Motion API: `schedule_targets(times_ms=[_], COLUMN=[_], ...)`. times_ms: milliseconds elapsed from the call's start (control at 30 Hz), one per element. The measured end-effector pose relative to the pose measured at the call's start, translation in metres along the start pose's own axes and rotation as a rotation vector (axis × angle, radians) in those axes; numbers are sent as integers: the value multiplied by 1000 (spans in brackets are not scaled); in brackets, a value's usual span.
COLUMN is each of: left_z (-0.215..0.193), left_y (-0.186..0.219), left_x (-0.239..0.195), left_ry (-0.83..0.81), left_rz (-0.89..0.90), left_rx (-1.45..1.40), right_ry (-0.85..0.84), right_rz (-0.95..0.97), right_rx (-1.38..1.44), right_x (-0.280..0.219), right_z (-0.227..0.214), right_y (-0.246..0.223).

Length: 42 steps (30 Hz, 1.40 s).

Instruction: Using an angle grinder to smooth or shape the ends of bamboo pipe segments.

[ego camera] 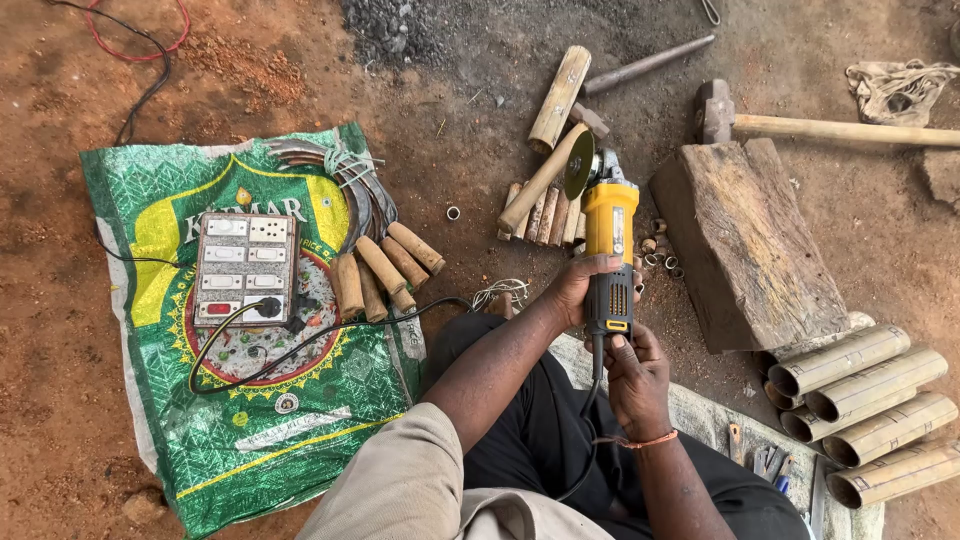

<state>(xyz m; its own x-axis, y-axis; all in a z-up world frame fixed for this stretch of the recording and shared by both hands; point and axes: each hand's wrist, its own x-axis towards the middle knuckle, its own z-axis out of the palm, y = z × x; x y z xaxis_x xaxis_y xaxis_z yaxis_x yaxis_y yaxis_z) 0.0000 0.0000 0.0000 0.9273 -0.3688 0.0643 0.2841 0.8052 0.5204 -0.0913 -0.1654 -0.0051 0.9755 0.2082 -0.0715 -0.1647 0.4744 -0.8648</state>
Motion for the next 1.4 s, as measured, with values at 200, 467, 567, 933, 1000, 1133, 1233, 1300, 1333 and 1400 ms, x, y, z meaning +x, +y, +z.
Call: schedule_targets(times_ms=[200,467,567,933,1000,1133,1233,1300,1333,1400], left_z=[-1,-6,-5,-6,-5,-7,-2,2,4,6], left_y=[-1,-4,-6,-13,-15,-10,-13,-10,-8,-11], left_x=[2,5,5,10,12,9,2,3,5,4], left_ry=[32,12,23,4,3,-38,-22,6,-5,-13], left_rz=[-7,-25,-23,6,-10,-38,-51,-82,-76,-27], left_rx=[15,29,69,176,82,100,103,104,124,80], right_ry=[-5,12,14,40,71,63,66,83,72,102], right_rz=[-5,-11,-19,-13,9,10,6,17,-1,13], right_rx=[0,-8,3,-19,-29,-24,-16,-25,-15,-19], right_x=[-1,-3,-2,-7,-7,-6,-11,-10,-6,-4], right_z=[7,2,-1,-4,-3,-9,-12,-10,-7,-5], right_y=[-5,1,5,6,4,12,15,13,11,9])
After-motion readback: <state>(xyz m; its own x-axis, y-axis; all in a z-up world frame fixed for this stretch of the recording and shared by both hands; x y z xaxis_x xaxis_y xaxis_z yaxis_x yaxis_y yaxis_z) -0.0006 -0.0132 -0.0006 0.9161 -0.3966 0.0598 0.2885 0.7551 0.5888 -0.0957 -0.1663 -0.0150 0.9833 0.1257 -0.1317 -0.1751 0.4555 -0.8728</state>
